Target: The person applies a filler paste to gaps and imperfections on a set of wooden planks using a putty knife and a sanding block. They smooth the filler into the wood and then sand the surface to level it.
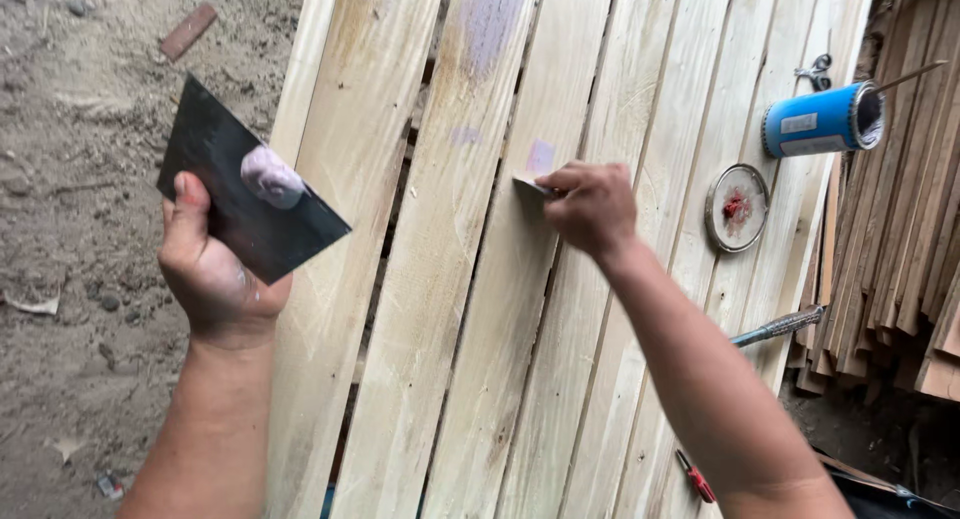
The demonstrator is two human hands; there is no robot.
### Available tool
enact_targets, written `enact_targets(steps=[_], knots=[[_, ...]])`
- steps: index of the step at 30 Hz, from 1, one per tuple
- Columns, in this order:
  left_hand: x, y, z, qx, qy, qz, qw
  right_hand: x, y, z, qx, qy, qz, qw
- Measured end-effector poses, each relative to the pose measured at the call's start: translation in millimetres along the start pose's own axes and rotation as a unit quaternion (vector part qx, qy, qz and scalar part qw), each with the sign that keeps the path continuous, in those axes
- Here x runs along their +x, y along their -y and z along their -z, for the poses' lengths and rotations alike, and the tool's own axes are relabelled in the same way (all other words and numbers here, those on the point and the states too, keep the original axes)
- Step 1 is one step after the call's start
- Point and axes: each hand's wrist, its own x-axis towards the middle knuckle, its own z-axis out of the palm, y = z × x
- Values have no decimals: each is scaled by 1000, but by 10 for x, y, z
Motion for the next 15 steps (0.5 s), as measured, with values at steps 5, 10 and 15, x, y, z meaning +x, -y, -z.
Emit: enact_targets(steps=[5, 10, 15], knots=[[-58, 20, 17, 11, 12, 5, 1000, 269, -36, 57, -6, -85, -54, 995], [-88, 4, 11, -20, 1, 21, 1000, 37, 63, -28, 20, -15, -11, 1000], [-25, -50, -44, -65, -11, 48, 997, -243, -314, 399, 115, -55, -5, 992]])
